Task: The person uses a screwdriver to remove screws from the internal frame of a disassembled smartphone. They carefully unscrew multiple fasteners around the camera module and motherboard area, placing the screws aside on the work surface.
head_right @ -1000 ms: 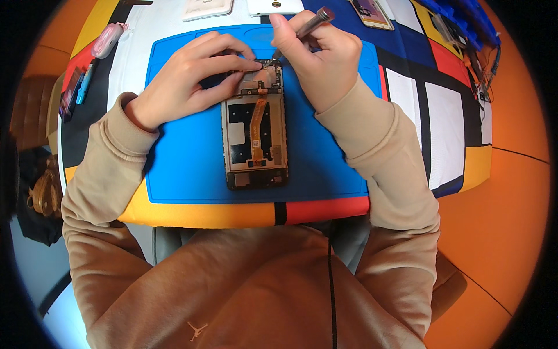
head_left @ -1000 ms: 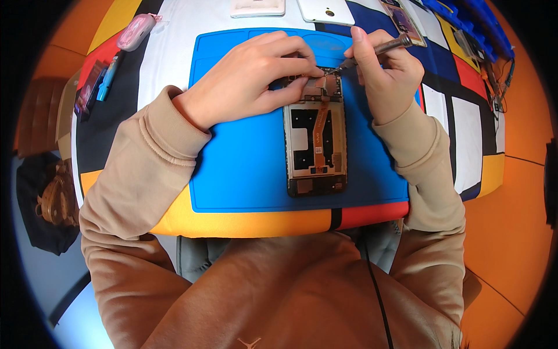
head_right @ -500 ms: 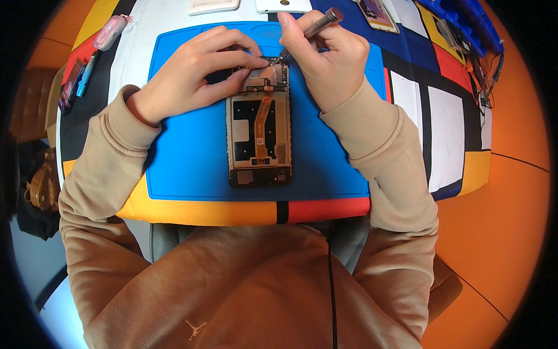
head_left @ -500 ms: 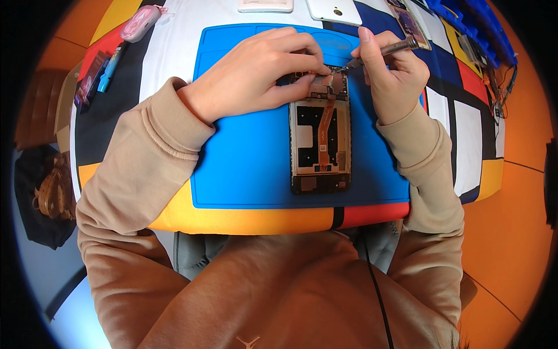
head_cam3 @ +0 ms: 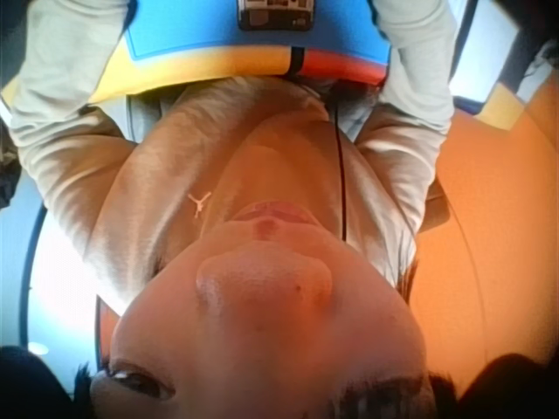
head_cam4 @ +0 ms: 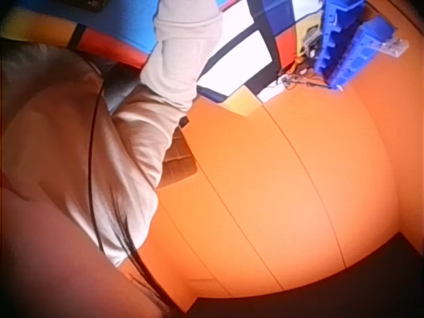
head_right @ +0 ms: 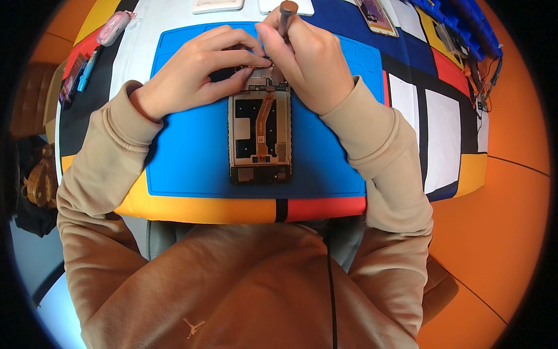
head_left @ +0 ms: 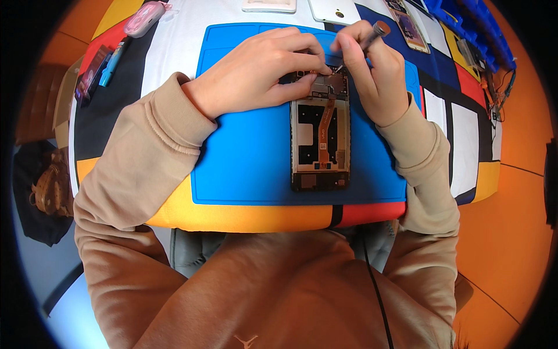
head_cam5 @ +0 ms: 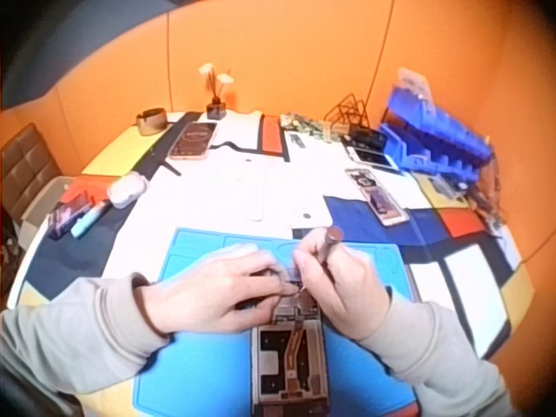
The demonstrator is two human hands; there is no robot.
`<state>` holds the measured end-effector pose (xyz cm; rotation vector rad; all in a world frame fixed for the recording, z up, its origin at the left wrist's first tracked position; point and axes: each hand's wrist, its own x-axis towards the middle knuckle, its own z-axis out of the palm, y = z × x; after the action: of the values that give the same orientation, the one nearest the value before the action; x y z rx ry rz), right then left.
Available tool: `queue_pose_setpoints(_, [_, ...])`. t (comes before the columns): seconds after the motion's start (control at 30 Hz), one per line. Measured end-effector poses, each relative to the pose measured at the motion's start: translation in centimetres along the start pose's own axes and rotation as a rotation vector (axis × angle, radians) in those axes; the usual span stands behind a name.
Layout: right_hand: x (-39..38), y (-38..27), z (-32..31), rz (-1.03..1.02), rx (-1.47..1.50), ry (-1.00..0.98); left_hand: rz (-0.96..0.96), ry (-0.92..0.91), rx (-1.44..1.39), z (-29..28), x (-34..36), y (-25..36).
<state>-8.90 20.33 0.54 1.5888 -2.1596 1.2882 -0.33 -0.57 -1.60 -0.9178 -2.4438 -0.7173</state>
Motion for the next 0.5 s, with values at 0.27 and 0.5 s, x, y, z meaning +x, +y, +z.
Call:
queue_pose_setpoints(0.27, [-0.43, -0.51, 0.24, 0.121, -0.053, 0.118, 0.005, -0.009, 0.002, 0.08, -0.1, -0.16])
queue_pose_setpoints(0.5, [-0.34, 0.1, -0.6, -0.147, -0.342, 0.109, 0.003, -0.027, 0.016, 0.09, -0.13, -0.22])
